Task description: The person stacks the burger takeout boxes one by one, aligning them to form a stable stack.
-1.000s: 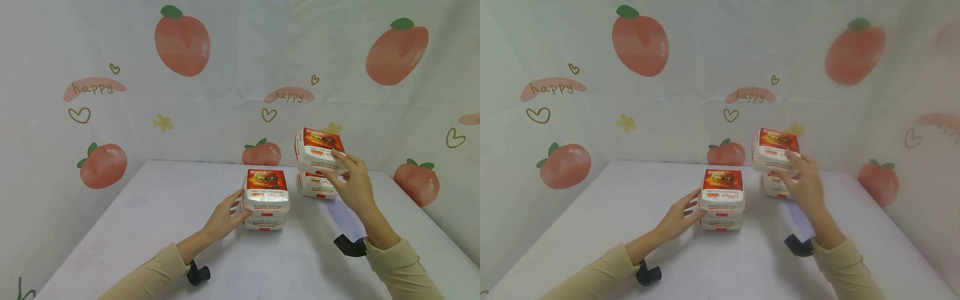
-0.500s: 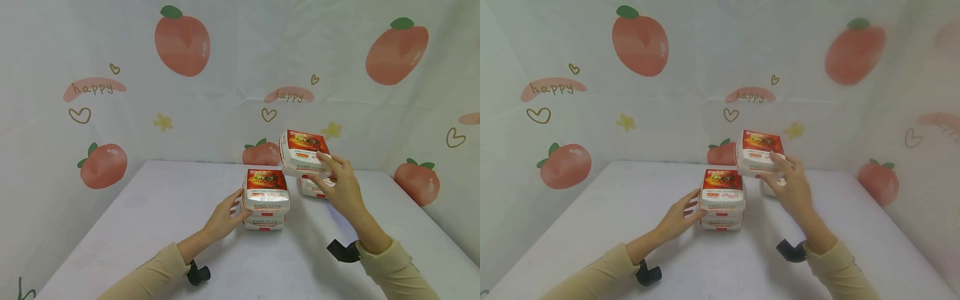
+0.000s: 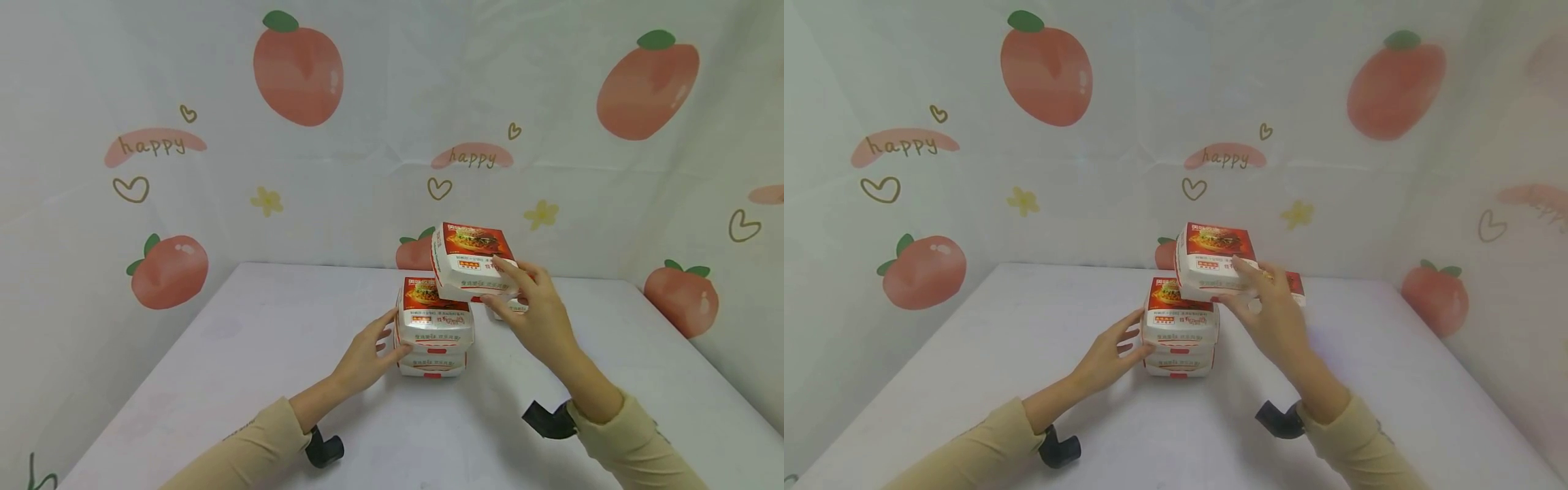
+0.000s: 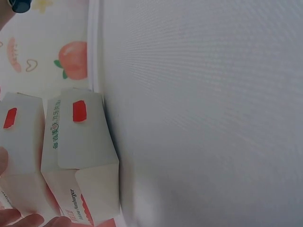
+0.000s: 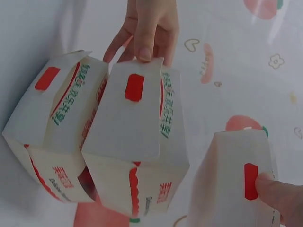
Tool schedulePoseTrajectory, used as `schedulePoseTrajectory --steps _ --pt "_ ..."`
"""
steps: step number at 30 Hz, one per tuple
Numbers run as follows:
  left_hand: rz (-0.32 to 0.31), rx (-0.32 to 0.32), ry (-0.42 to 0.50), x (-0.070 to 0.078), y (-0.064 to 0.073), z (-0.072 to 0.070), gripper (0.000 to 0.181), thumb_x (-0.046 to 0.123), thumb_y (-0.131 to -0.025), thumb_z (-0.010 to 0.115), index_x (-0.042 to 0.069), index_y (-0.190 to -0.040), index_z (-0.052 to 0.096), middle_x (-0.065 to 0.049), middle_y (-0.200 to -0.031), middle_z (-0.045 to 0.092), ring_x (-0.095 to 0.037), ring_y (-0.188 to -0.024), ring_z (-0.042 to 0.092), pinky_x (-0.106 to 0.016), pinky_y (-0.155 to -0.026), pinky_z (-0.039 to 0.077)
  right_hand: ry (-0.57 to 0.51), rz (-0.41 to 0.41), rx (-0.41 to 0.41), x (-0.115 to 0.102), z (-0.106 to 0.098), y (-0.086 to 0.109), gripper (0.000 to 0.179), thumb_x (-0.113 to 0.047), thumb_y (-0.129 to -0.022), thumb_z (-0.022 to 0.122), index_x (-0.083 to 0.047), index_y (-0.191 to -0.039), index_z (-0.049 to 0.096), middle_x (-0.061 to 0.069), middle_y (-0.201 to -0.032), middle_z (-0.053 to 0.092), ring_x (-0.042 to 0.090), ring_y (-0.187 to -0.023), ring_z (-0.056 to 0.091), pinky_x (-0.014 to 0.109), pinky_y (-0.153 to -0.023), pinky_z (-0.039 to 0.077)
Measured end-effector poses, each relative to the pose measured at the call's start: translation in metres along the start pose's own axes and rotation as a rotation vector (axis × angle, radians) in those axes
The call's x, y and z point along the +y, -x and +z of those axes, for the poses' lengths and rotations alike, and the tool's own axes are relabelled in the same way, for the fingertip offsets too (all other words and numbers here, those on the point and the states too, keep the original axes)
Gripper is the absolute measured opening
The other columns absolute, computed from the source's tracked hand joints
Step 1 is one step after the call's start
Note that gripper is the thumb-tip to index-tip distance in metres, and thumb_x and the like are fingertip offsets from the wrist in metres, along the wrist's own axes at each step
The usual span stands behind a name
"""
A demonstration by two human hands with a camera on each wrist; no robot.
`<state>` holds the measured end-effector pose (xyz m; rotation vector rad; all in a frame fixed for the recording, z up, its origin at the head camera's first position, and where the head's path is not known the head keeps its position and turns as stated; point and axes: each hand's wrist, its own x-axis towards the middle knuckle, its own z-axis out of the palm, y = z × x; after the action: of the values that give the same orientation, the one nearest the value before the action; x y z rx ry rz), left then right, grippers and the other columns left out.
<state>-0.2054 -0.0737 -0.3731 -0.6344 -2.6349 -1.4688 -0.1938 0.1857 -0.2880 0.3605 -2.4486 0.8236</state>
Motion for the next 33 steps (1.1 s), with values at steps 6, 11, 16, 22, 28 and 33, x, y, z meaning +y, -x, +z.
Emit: schedulePoseTrajectory --steps 6,11,16,22,28,33 --pt "0.013 0.001 0.0 0.0 0.0 -0.001 0.071 0.029 -0.087 0.066 0.009 -0.145 0.031 -0.016 -0.146 0.04 -0.038 -0.124 0.05 -0.049 -0.092 0.052 -0.019 -0.002 -0.028 -0.006 0.006 0.002 0.059 -0.022 -0.082 0.072 -0.02 -0.136 0.049 0.021 -0.133 0.043 0.034 -0.1 0.055 0.046 -0.077 0.053" --pt "0.012 0.0 0.001 0.0 0.0 0.0 0.071 0.028 -0.087 0.066 0.01 -0.145 0.031 -0.015 -0.146 0.04 -0.038 -0.124 0.05 -0.049 -0.093 0.051 -0.023 -0.013 -0.048 -0.011 0.01 0.004 0.058 -0.023 -0.082 0.072 -0.021 -0.135 0.05 0.021 -0.132 0.043 0.035 -0.1 0.059 0.048 -0.08 0.055" --pt "0.013 0.001 0.007 0.0 0.0 0.0 0.071 0.028 -0.087 0.066 0.009 -0.145 0.031 -0.014 -0.146 0.04 -0.038 -0.124 0.05 -0.049 -0.093 0.051 0.014 -0.046 -0.047 -0.014 0.015 0.005 0.058 -0.024 -0.081 0.073 -0.019 -0.133 0.051 0.02 -0.131 0.043 0.036 -0.1 0.061 0.047 -0.076 0.056" --pt "0.009 -0.002 0.011 0.0 -0.001 0.0 0.07 0.027 -0.087 0.066 0.009 -0.145 0.031 -0.013 -0.147 0.039 -0.037 -0.125 0.05 -0.049 -0.094 0.051 0.064 -0.042 -0.072 -0.018 0.019 0.008 0.059 -0.03 -0.079 0.074 -0.024 -0.133 0.051 0.02 -0.132 0.043 0.032 -0.087 0.065 0.035 -0.059 0.052" --pt "0.006 -0.003 0.012 0.0 -0.001 0.0 0.07 0.027 -0.087 0.066 0.008 -0.145 0.031 -0.013 -0.148 0.038 -0.036 -0.126 0.049 -0.049 -0.096 0.05 0.077 -0.051 -0.072 -0.021 0.021 0.011 0.059 -0.031 -0.079 0.074 -0.026 -0.133 0.05 0.02 -0.133 0.044 0.037 -0.095 0.064 0.042 -0.062 0.054" --pt "0.005 -0.002 0.012 -0.001 -0.001 0.001 0.07 0.027 -0.087 0.066 0.008 -0.145 0.031 -0.012 -0.148 0.038 -0.036 -0.126 0.049 -0.049 -0.095 0.05 0.093 -0.056 -0.059 -0.022 0.022 0.011 0.059 -0.032 -0.079 0.074 -0.027 -0.133 0.051 0.019 -0.133 0.044 0.04 -0.101 0.062 0.042 -0.06 0.053"
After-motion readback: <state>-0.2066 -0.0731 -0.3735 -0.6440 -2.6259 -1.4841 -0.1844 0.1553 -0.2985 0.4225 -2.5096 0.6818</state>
